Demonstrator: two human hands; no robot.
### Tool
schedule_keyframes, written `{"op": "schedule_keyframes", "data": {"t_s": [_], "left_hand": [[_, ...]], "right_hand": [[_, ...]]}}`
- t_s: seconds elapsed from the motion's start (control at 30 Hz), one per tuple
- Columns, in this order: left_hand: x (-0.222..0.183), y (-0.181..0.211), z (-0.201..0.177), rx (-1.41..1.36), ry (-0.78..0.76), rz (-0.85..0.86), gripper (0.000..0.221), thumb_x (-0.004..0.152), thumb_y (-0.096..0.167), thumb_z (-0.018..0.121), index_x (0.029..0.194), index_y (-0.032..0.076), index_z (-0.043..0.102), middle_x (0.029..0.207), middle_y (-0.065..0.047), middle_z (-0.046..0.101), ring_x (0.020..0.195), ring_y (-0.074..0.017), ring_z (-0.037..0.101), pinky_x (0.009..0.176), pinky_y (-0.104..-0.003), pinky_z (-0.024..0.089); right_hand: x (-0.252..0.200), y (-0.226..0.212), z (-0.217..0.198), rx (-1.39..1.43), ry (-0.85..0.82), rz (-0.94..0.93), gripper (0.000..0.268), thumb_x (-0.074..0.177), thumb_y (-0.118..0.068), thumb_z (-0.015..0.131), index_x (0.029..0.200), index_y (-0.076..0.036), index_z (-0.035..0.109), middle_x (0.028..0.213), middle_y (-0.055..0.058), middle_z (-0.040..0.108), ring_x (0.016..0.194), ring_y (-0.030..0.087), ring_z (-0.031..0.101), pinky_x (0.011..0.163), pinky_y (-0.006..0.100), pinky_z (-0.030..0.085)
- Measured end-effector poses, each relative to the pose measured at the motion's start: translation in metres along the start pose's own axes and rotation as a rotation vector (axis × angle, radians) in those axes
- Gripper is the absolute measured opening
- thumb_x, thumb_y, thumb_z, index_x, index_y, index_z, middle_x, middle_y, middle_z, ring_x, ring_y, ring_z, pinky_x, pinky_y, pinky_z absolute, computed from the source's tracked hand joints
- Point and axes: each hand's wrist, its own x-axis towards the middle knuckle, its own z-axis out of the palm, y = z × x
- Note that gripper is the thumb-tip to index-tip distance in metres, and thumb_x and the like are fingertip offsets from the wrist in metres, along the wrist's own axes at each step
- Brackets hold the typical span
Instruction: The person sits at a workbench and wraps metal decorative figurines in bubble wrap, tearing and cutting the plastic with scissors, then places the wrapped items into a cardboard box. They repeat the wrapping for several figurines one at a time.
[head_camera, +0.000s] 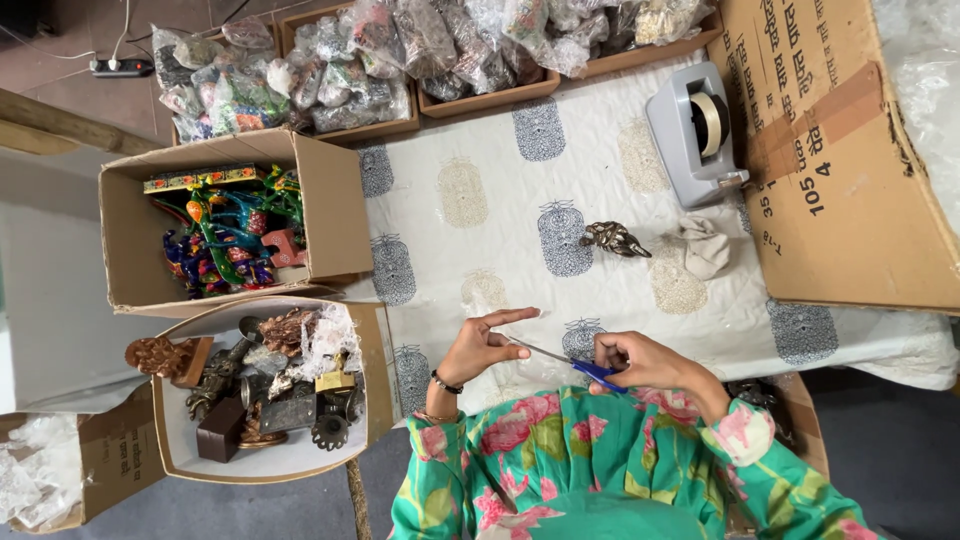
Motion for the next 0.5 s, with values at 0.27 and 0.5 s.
{"op": "schedule_keyframes", "data": {"t_s": [0.27, 0.5], "left_hand": [[0.003, -0.005, 0.004, -0.003, -0.006, -0.011, 0.057, 0.083, 0.003, 0.082, 0.137, 0.001, 0.064, 0.147, -0.011, 0.061, 0.084, -0.0039, 0.071, 0.074, -0.019, 0.059], [0.002, -0.017, 0.003, -0.012, 0.068, -0.051, 0.054, 0.086, 0.006, 0.08, 0.137, 0.001, 0.065, 0.143, -0.008, 0.066, 0.068, -0.0004, 0.061, 0.064, -0.019, 0.052]], "right_hand": [[0.001, 0.007, -0.003, -0.065, 0.14, -0.029, 0.027, 0.075, -0.012, 0.086, 0.079, -0.006, 0.06, 0.061, -0.005, 0.054, 0.058, 0.004, 0.045, 0.052, 0.025, 0.035], [0.008, 0.026, -0.002, -0.064, 0.545, -0.03, 0.035, 0.082, -0.017, 0.088, 0.086, -0.003, 0.057, 0.063, 0.003, 0.051, 0.057, 0.012, 0.043, 0.052, 0.032, 0.034]]}}
